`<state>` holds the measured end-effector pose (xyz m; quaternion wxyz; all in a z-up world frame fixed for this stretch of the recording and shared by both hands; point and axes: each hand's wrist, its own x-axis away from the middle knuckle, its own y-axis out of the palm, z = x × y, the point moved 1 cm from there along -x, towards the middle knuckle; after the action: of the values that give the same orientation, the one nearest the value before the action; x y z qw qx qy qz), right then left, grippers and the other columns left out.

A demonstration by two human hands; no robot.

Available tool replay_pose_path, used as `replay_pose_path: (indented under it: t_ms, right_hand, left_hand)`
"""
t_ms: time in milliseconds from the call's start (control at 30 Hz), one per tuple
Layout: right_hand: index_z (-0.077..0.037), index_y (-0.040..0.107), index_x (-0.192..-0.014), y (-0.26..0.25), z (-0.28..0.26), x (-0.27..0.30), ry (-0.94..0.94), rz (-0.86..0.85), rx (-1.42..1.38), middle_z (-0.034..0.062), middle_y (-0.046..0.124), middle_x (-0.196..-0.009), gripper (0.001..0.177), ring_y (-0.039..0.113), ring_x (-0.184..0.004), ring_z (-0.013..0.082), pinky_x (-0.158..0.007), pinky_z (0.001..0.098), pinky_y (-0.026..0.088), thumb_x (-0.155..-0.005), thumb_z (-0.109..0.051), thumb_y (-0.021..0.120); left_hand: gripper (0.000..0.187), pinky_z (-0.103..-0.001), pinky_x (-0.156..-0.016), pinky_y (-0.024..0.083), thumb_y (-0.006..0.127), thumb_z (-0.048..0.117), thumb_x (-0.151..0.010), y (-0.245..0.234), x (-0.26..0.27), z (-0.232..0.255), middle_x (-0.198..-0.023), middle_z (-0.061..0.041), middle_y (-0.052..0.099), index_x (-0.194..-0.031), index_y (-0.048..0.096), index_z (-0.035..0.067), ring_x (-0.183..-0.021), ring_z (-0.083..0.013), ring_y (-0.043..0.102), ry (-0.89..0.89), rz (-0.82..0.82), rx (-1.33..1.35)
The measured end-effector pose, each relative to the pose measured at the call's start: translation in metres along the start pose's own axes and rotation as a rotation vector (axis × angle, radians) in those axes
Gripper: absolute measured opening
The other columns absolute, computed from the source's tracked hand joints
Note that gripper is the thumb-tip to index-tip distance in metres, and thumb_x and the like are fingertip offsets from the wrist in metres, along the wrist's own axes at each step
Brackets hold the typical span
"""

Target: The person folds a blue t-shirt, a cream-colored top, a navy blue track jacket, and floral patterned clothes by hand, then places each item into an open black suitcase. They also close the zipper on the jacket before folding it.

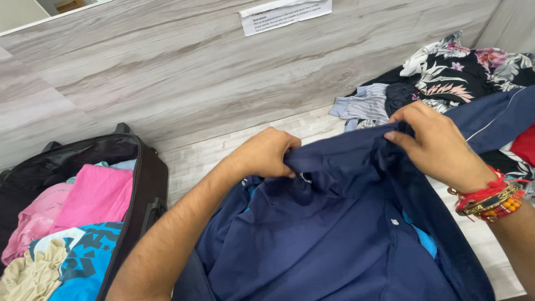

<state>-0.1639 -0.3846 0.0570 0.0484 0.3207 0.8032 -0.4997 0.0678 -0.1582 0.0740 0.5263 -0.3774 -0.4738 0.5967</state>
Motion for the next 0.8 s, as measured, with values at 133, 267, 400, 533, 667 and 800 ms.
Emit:
replay_pose_path:
  t_ms: [133, 267, 400, 533, 667, 800]
  right_hand:
    - [-0.002, 0.055, -0.102, 0.003, 0.001, -0.004, -0.109, 0.218, -0.359, 0.0134, 0.06, -0.087, 0.018, 0.055, -0.078, 0.0163, -0.075, 0.0328, 0.045, -0.105, -0.007, 0.072]
    - [0.0, 0.05, -0.103, -0.014, 0.013, -0.001, -0.232, 0.524, -0.194, 0.0082, 0.062, -0.09, 0.02, 0.059, -0.082, 0.0163, -0.074, 0.0317, 0.047, -0.11, -0.002, 0.069]
    - [0.001, 0.051, -0.108, -0.038, 0.064, -0.004, -0.179, 0.637, -0.104, 0.0089, 0.063, -0.094, 0.013, 0.063, -0.082, 0.0192, -0.074, 0.0307, 0.05, -0.117, -0.005, 0.058]
    - [0.002, 0.055, -0.115, -0.035, 0.115, -0.022, -0.057, 0.65, -0.079, 0.0124, 0.063, -0.096, 0.012, 0.063, -0.082, 0.0237, -0.075, 0.0332, 0.051, -0.115, -0.01, 0.054]
    - [0.003, 0.055, -0.119, -0.039, 0.118, -0.055, -0.036, 0.671, -0.086, 0.0146, 0.065, -0.099, 0.02, 0.064, -0.085, 0.0261, -0.077, 0.0354, 0.052, -0.11, -0.015, 0.06]
    - [0.003, 0.056, -0.122, -0.052, 0.067, -0.124, -0.114, 0.693, -0.124, 0.0168, 0.067, -0.102, 0.03, 0.065, -0.089, 0.0286, -0.079, 0.0376, 0.053, -0.105, -0.02, 0.065]
  left_hand:
    - [0.039, -0.049, -0.074, 0.05, 0.087, 0.032, -0.072, -0.002, 0.004, 0.003, -0.082, -0.014, 0.072, -0.098, 0.072, 0.007, -0.088, -0.037, 0.068, -0.158, 0.269, -0.271]
    - [0.041, -0.042, -0.082, 0.051, 0.09, 0.043, -0.072, -0.008, 0.018, -0.02, -0.084, -0.007, 0.071, -0.09, 0.077, 0.008, -0.092, -0.0258, 0.067, 0.109, 0.135, 0.193]
    - [0.044, -0.032, -0.09, 0.051, 0.083, 0.036, -0.096, -0.015, 0.047, -0.047, -0.077, -0.004, 0.058, -0.077, 0.062, 0.002, -0.082, -0.0143, 0.055, 0.322, -0.053, 0.53]
    - [0.021, -0.023, -0.07, 0.044, 0.066, 0.03, -0.098, -0.002, 0.071, -0.034, -0.089, 0.005, 0.061, -0.106, 0.066, 0.01, -0.081, -0.0039, 0.05, 0.053, -0.116, 0.926]
    - [0.019, -0.022, -0.056, 0.035, 0.063, 0.005, -0.095, 0.002, 0.078, -0.026, -0.084, 0.006, 0.047, -0.106, 0.049, 0.011, -0.071, -0.0048, 0.04, 0.058, -0.162, 0.92]
    - [0.038, -0.019, -0.06, 0.041, 0.051, -0.008, -0.083, -0.034, 0.058, -0.06, -0.097, 0.003, 0.067, -0.115, 0.055, 0.013, -0.078, -0.0024, 0.055, -0.002, 0.066, 1.048]
